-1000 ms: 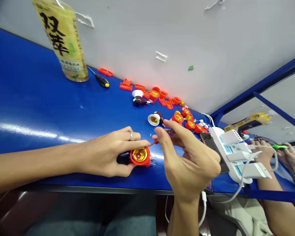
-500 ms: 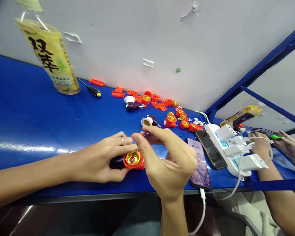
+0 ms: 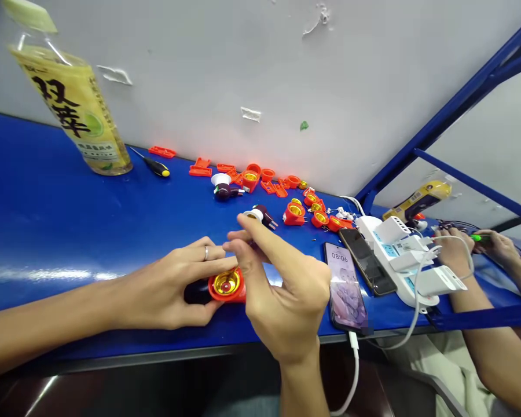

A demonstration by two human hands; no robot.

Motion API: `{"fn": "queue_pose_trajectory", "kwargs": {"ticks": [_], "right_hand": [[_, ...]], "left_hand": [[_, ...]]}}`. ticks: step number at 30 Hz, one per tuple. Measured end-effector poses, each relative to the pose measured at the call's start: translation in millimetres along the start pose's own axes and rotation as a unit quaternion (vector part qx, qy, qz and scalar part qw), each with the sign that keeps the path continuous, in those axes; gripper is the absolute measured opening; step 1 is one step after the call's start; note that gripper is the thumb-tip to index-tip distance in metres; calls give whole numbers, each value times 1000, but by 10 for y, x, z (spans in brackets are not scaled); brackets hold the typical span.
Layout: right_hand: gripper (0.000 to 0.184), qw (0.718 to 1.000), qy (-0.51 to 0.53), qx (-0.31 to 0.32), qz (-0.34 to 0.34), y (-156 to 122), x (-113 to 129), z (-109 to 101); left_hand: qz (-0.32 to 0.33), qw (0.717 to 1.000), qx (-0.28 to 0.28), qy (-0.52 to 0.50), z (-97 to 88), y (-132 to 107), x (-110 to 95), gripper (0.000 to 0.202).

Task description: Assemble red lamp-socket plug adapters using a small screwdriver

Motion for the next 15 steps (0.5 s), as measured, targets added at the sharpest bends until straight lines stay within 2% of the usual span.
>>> {"fn": "queue_pose_trajectory", "kwargs": {"ticks": [2,3,7,9,12,15], "right_hand": [[37,996,-68,-51,-22,5,-2,-6],[37,995,-82,-50,-35,8,5,0],[40,997,-48,43,-42,14,54,-15],[39,997,-38,56,-25,14,75,-65],[31,994,-108,-2,-35,29,96,-125],[35,977,-194,-41,-76,46,104,-92]], "left_hand": [[1,1000,0,1,-5,4,-6,37],[1,1000,-1,4,-7,5,-7,39],[-4,1000,7,11,-2,8,-1,39],[-5,1000,9,8,-3,10,-5,37],[-5,1000,19,3,-2,13,-17,31],[-10,999,33,0,5,12,-20,30]]}}
Point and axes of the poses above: each hand's wrist, its own y-axis towards the middle knuckle, its own z-axis out of the palm, x = y × z, the point moved 4 cm from there along y, towards the middle knuckle, and after that the axes turned 1 degree about -z, right-handed, at the moved point
